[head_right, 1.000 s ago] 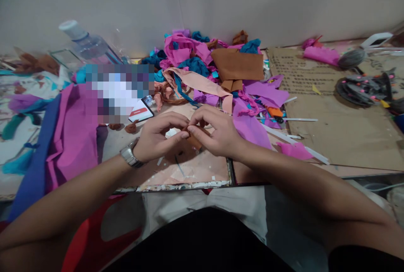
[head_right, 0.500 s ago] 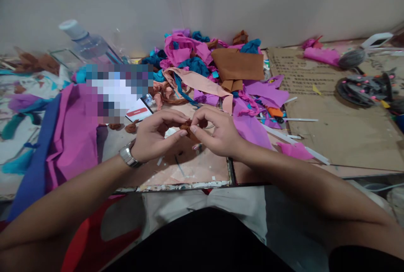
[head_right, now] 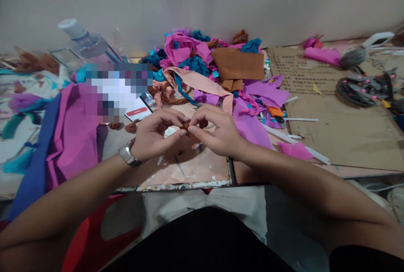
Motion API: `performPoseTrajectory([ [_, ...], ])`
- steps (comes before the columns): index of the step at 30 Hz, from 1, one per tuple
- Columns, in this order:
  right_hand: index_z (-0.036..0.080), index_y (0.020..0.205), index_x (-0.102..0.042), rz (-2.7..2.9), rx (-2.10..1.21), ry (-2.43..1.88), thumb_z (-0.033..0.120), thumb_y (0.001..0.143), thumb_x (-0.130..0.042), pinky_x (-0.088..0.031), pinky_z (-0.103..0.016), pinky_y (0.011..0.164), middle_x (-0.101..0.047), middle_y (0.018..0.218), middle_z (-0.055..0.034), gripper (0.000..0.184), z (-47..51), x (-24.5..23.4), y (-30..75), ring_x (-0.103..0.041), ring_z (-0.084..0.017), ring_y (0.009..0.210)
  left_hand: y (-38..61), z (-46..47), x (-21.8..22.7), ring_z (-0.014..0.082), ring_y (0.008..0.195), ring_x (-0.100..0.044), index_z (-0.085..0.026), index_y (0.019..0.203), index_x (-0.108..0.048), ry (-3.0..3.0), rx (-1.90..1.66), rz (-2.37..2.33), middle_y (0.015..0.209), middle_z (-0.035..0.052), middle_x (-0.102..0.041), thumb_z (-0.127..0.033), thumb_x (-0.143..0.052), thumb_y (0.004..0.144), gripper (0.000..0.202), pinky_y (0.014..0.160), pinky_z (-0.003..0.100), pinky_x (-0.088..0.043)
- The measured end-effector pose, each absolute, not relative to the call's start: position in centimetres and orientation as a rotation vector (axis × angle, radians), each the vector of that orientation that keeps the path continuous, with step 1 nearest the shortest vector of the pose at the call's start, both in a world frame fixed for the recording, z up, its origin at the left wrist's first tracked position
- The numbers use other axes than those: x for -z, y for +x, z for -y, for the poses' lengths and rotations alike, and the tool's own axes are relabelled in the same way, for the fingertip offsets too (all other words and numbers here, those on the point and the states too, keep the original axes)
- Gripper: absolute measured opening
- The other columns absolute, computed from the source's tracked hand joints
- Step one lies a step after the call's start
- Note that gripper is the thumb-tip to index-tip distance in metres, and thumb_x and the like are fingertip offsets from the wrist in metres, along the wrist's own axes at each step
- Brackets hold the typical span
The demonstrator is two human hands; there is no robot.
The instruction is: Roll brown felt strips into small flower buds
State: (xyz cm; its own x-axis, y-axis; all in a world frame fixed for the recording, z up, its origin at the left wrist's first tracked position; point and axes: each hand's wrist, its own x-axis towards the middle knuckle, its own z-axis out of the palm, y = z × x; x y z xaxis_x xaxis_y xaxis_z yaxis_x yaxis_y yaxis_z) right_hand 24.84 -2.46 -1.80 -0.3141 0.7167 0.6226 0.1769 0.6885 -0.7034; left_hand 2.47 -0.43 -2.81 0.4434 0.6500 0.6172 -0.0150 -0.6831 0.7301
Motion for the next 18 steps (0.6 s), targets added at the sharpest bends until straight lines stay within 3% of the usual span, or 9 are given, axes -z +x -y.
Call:
performPoseTrajectory([
  [4, 0.022, 0.09, -0.068, 1.832, -0.683, -0.74, 0.027, 0.094, -0.075, -0.053, -0.032, 0.074, -0.07, 0.088, -0.0027, 0.009, 2.5, 1.8, 24.8, -0.065, -0.016, 0.081, 2.4, 0.6, 2.8, 0.0188, 0.099, -0.073, -0.02, 0.103, -0.07, 1.978, -1.232, -0.494, 0.108, 0.0094, -0.075, -0.011, -0.08, 0.084, 0.023, 0.083, 0.031, -0.064],
  [18, 0.021, 0.102, -0.068, 1.715, -0.857, -0.869, 0.035, 0.103, -0.062, -0.049, -0.029, 0.074, -0.067, 0.091, -0.0021, 0.015, 2.3, 2.8, 25.1, -0.062, -0.015, 0.082, 2.5, 0.2, 2.5, 0.0147, 0.099, -0.074, -0.019, 0.104, -0.072, 1.735, -1.245, -0.542, 0.105, 0.0068, -0.074, -0.019, -0.083, 0.085, 0.022, 0.092, 0.026, -0.063],
])
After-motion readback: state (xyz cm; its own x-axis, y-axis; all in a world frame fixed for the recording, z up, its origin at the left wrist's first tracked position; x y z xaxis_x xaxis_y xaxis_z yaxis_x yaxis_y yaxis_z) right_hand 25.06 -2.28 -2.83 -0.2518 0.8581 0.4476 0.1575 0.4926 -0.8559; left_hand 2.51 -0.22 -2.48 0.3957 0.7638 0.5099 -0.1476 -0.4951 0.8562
